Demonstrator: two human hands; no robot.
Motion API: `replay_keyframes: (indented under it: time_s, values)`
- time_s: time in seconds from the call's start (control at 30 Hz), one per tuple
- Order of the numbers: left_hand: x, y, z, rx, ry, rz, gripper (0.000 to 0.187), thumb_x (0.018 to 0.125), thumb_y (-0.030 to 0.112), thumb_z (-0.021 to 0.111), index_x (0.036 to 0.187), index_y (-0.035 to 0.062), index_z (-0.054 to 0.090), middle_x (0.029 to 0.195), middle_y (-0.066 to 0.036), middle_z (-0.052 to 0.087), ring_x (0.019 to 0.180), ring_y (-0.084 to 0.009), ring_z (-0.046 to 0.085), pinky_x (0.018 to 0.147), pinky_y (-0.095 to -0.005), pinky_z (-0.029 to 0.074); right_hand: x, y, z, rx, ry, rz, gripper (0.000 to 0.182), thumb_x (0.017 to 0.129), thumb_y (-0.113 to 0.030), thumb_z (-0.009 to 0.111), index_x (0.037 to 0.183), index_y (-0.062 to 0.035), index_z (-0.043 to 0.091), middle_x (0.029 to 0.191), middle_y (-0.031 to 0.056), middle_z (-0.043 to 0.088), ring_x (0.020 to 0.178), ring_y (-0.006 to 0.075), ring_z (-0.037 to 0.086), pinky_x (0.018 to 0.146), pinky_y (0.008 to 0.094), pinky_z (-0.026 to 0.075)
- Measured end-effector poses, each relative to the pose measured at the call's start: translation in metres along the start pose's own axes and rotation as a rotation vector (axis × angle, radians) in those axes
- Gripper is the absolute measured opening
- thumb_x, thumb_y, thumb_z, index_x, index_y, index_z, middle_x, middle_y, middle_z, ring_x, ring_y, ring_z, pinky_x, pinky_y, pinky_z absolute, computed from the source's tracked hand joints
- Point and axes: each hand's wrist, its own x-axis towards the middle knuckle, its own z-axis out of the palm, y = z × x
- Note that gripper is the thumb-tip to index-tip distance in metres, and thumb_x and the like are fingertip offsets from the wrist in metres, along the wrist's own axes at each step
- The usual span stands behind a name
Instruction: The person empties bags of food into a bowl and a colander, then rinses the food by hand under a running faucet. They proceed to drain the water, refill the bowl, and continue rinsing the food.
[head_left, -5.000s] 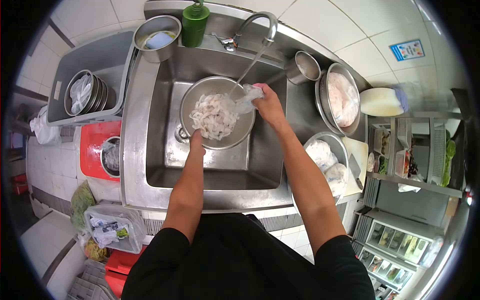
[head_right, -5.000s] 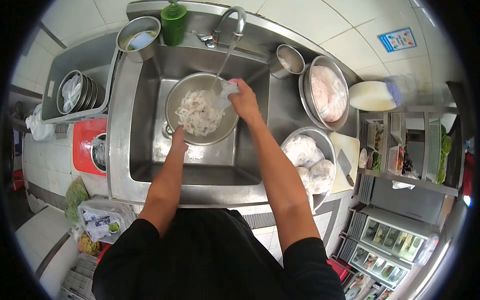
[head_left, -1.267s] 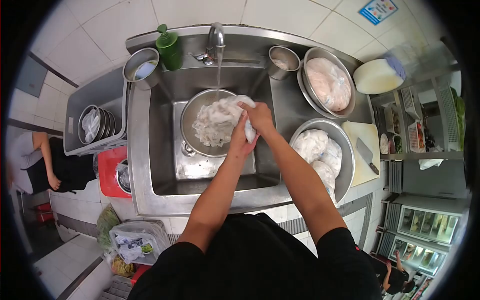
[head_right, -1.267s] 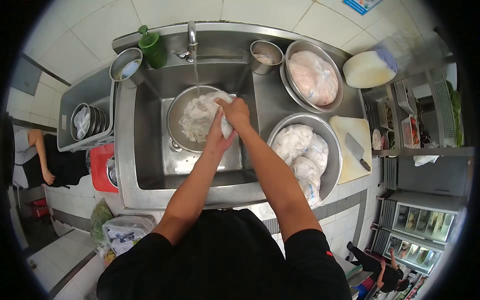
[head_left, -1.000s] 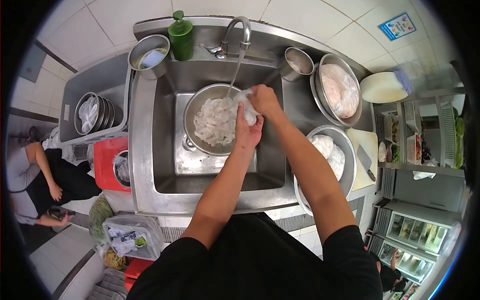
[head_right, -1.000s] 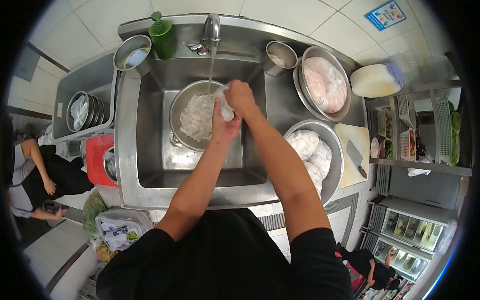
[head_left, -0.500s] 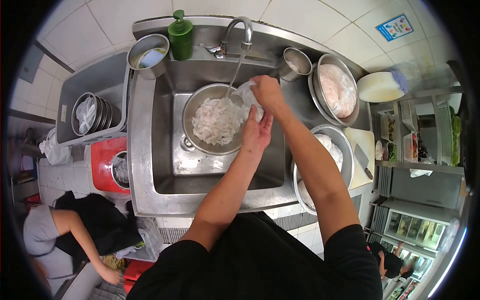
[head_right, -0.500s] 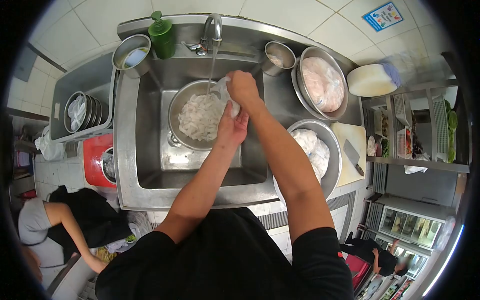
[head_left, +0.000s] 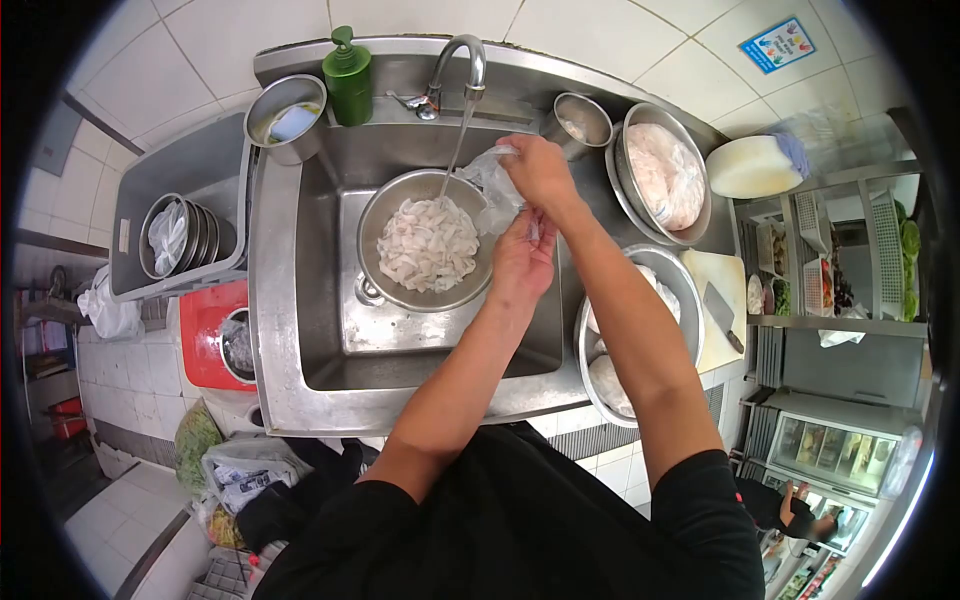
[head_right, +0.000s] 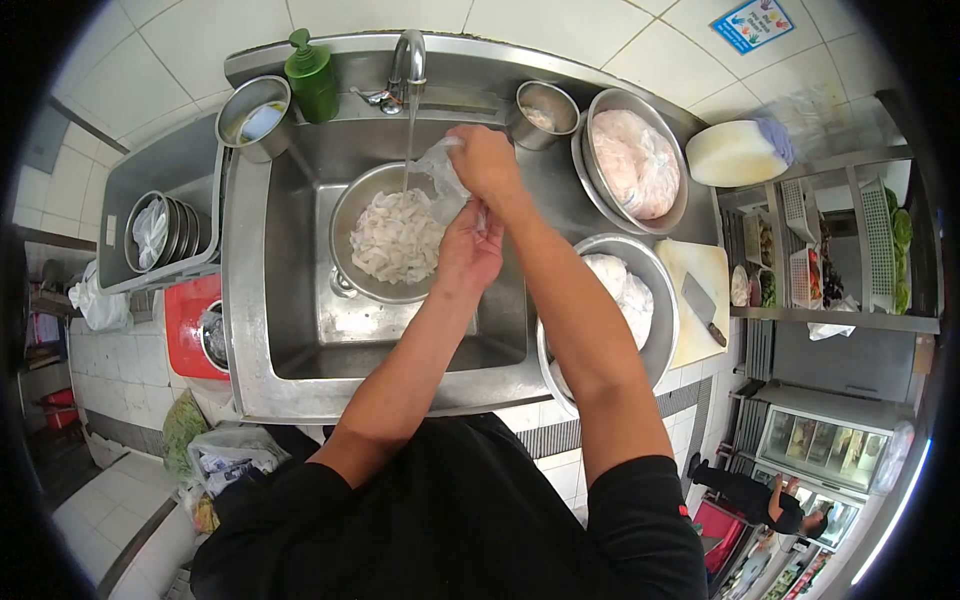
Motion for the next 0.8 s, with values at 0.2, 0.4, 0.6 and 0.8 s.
replay_keyframes:
  time_s: [0.2, 0.4, 0.6, 0.8]
  values:
    - [-0.001, 0.002, -0.020, 0.183, 0.076, -0.087, 0.026, 0.098, 0.023, 0.058, 0.112, 0.0008, 0.061, 0.107, -0.008, 0.065, 0.094, -0.0191, 0.064, 0.084, -0.0294, 0.055, -0.005, -0.003, -0.020, 0.027, 0.001, -0.033, 0.030, 0.084, -0.019, 0.063, 0.112, -0.0094, 0.070, 0.089, 0.0224, 0.069, 0.086, 0.0341, 0.068, 0.080, 0.0374, 0.052]
    - [0.006, 0.020, -0.055, 1.123, 0.136, 0.433, 0.036, 0.095, 0.023, 0.060, 0.120, -0.0035, 0.057, 0.112, -0.016, 0.065, 0.099, -0.0305, 0.063, 0.086, -0.0379, 0.052, -0.045, 0.023, -0.019, 0.310, -0.192, 0.125, 0.033, 0.088, -0.018, 0.064, 0.119, -0.0085, 0.066, 0.094, 0.0126, 0.072, 0.085, 0.0204, 0.068, 0.076, 0.0339, 0.054]
    - [-0.021, 0.033, -0.073, 1.996, -0.245, 0.743, 0.041, 0.088, 0.012, 0.062, 0.126, -0.0029, 0.055, 0.138, -0.027, 0.048, 0.126, -0.0432, 0.047, 0.104, -0.0458, 0.040, -0.096, 0.064, 0.095, 1.341, -0.127, 0.488, 0.047, 0.084, -0.007, 0.068, 0.129, -0.0064, 0.056, 0.108, 0.0092, 0.066, 0.093, 0.0193, 0.065, 0.078, 0.0330, 0.057]
    - [-0.058, 0.025, -0.052, 1.627, -0.375, 0.915, 0.038, 0.094, 0.008, 0.058, 0.130, -0.0016, 0.053, 0.139, -0.018, 0.048, 0.127, -0.0285, 0.049, 0.103, -0.0379, 0.041, -0.123, 0.053, 0.018, 1.835, 0.291, 0.479, 0.045, 0.080, 0.001, 0.065, 0.124, -0.0050, 0.058, 0.093, 0.0077, 0.067, 0.083, 0.0190, 0.065, 0.068, 0.0341, 0.058]
